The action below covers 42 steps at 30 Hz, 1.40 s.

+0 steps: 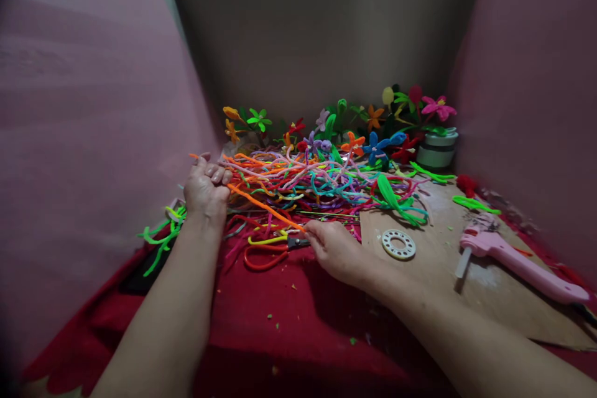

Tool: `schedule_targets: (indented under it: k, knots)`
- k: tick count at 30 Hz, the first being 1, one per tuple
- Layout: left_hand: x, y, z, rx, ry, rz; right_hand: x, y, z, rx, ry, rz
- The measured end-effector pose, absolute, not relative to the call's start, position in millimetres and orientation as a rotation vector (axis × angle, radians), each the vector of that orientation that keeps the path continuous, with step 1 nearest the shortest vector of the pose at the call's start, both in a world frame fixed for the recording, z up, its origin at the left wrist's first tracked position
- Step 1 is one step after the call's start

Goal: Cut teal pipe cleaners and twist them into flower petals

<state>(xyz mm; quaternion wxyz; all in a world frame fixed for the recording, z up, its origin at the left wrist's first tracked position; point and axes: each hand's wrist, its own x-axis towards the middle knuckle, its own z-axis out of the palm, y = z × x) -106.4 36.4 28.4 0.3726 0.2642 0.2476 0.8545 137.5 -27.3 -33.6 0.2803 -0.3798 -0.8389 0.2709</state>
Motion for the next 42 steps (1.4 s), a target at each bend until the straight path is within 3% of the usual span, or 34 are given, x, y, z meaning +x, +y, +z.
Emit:
schedule_targets:
  k: [4,23,35,42]
  knots:
    - [-109,34,33,0.651,0.63,2.191,140,-26,-30,-1.134,-2.189,0.568]
    - [-116,33,33,0.659,0.602,2.183,146,-22,-21,-1.147,-2.225,0.444]
    - [-118,25,44,0.697,0.604,2.265,146,-21,-19,-1.087,-2.061,0.61]
    - [-91,23,41,0.875,0.467,1.881,150,-7,-25,-1.035,-1.848,0.714]
